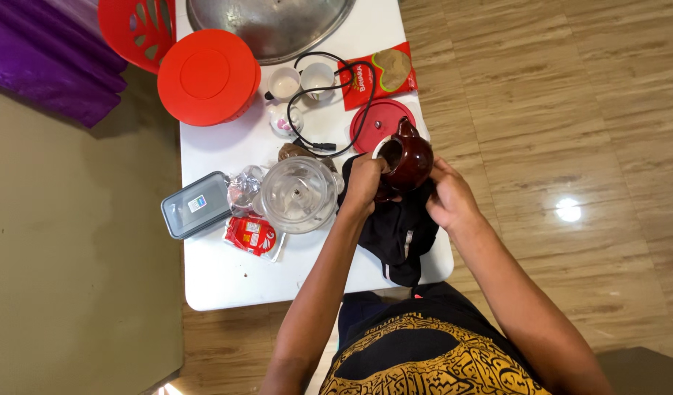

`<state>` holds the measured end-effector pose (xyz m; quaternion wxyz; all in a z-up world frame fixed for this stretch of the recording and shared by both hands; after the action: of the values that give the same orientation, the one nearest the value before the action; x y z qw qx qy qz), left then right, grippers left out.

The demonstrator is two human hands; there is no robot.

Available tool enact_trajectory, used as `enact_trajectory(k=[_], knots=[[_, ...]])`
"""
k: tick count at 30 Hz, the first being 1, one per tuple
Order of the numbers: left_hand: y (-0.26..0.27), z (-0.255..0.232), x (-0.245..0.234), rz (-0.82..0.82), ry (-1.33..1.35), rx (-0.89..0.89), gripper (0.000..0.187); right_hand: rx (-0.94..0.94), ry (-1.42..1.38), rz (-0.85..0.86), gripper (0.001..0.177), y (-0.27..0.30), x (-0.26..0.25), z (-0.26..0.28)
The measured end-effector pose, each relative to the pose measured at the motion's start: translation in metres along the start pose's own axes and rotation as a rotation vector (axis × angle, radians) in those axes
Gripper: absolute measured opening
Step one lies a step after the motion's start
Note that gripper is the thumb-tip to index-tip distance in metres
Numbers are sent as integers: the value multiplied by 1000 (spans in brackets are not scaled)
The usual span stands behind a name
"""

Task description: The person wipes a brown ceramic teapot and a white ceramic mug with a black cloth on a white table. The person rotates the items to wipe different sides and places them back on the table after wiping.

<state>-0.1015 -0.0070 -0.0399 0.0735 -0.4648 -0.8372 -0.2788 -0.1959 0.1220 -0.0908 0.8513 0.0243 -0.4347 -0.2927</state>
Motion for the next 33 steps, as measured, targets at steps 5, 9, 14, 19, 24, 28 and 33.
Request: enact_trajectory(k=[5,9,14,19,24,28,33], knots=[[-4,-4,-11,-26,17,22,22,141,47,72,26,13,16,4],[-6,-9,-14,-18,38,42,18,138,44,119,25,18,16,25],[-5,-5,-9,4,0,-3,22,-33,-40,66,19,11,1,53],[-3,-3,-3,19,-12,-6,21,-159,-169,125,19,-4,5,41],[-5,-10,-7,32,0,32,21,-168,-150,113,27,-1,19,8],[-7,-10,-16,0,24,19,26,-25,-53,143,31,15,35,-11],[-7,-15,-28,-36,0,40,26,115,-29,87,27,26,36,-15]])
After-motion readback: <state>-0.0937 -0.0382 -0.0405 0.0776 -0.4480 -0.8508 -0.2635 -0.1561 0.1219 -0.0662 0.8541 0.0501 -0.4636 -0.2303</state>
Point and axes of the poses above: each hand's wrist, its own y-axis away from the middle knuckle, its own x-axis out of the palm, z = x × y, the point moved 8 cm from there along -y, towards the middle knuckle, and after that the axes turned 12 degrees about z, right-handed, at the moved point
